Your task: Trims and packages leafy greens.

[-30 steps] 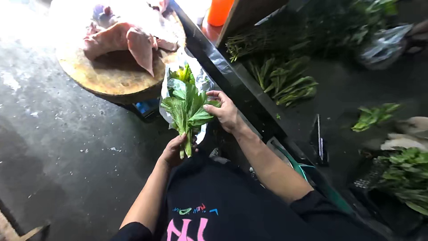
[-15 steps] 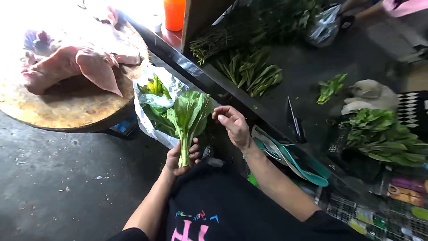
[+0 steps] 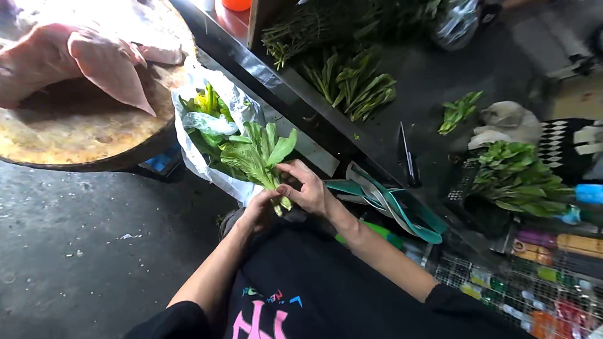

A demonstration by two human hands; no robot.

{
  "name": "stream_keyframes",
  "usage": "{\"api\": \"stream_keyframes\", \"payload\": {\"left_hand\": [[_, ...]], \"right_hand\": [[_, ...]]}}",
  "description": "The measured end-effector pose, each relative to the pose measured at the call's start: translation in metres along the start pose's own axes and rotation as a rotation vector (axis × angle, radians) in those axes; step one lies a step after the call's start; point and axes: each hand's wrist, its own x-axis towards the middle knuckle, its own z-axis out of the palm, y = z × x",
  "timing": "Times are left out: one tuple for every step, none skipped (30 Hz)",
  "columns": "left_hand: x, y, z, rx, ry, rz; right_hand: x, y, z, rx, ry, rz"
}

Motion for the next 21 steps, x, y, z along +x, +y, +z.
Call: {"api": "stream_keyframes", "payload": {"left_hand": [[0.001,-0.002,-0.001,-0.088,-0.029,-0.019],[0.002,-0.004,-0.001,-0.177,-0.065,-0.028],[0.003,-0.004,0.001,-0.242,-0.092,-0.033],[0.002,-0.003,0.005,-0.274,-0.109,-0.036],[0.003,-0.001,0.009,-0.266,-0.110,-0.041],[0.004,0.001,0.013,-0.234,-0.107,-0.052],[0.007,0.003,0.017,-0.189,-0.101,-0.064],[0.010,0.004,0.021,-0.133,-0.087,-0.077],[0.014,0.004,0.026,-0.081,-0.077,-0.088],[0.018,0.005,0.031,-0.041,-0.089,-0.097],[0.021,0.006,0.037,-0.013,-0.115,-0.106],[0.024,0.007,0.042,0.019,-0.141,-0.119],[0.025,0.009,0.046,0.065,-0.166,-0.133],[0.026,0.011,0.049,0.132,-0.198,-0.141],[0.026,0.012,0.050,0.225,-0.237,-0.143],[0.026,0.015,0.051,0.365,-0.288,-0.139],[0.027,0.018,0.053,0.548,-0.327,-0.115],[0.027,0.022,0.058,0.746,-0.351,-0.086],[0.026,0.029,0.064,0.922,-0.385,-0.044],[0.024,0.035,0.072,1.072,-0.411,0.029],[0.021,0.040,0.081,1.197,-0.409,0.133]], "right_hand": [[-0.001,0.001,0.000,0.009,0.042,-0.042],[-0.003,0.000,0.000,-0.007,0.062,-0.066],[-0.007,-0.002,-0.002,-0.042,0.058,-0.070],[-0.012,-0.006,-0.003,-0.097,0.040,-0.057],[-0.017,-0.010,-0.003,-0.168,0.026,-0.040],[-0.022,-0.013,-0.003,-0.234,0.030,-0.029],[-0.026,-0.015,-0.001,-0.285,0.056,-0.029],[-0.029,-0.014,0.001,-0.317,0.101,-0.038],[-0.032,-0.012,0.002,-0.328,0.166,-0.055],[-0.033,-0.009,0.001,-0.323,0.236,-0.073],[-0.033,-0.006,-0.001,-0.300,0.297,-0.088],[-0.034,-0.005,-0.006,-0.269,0.347,-0.095],[-0.035,-0.005,-0.012,-0.235,0.386,-0.093],[-0.036,-0.005,-0.018,-0.195,0.418,-0.087],[-0.039,-0.005,-0.026,-0.159,0.442,-0.077],[-0.041,-0.005,-0.035,-0.137,0.465,-0.064],[-0.043,-0.004,-0.046,-0.130,0.492,-0.050],[-0.046,-0.002,-0.059,-0.130,0.521,-0.028],[-0.050,-0.001,-0.071,-0.124,0.549,0.008],[-0.054,0.000,-0.082,-0.108,0.576,0.049],[-0.058,0.001,-0.092,-0.091,0.602,0.094]]}}
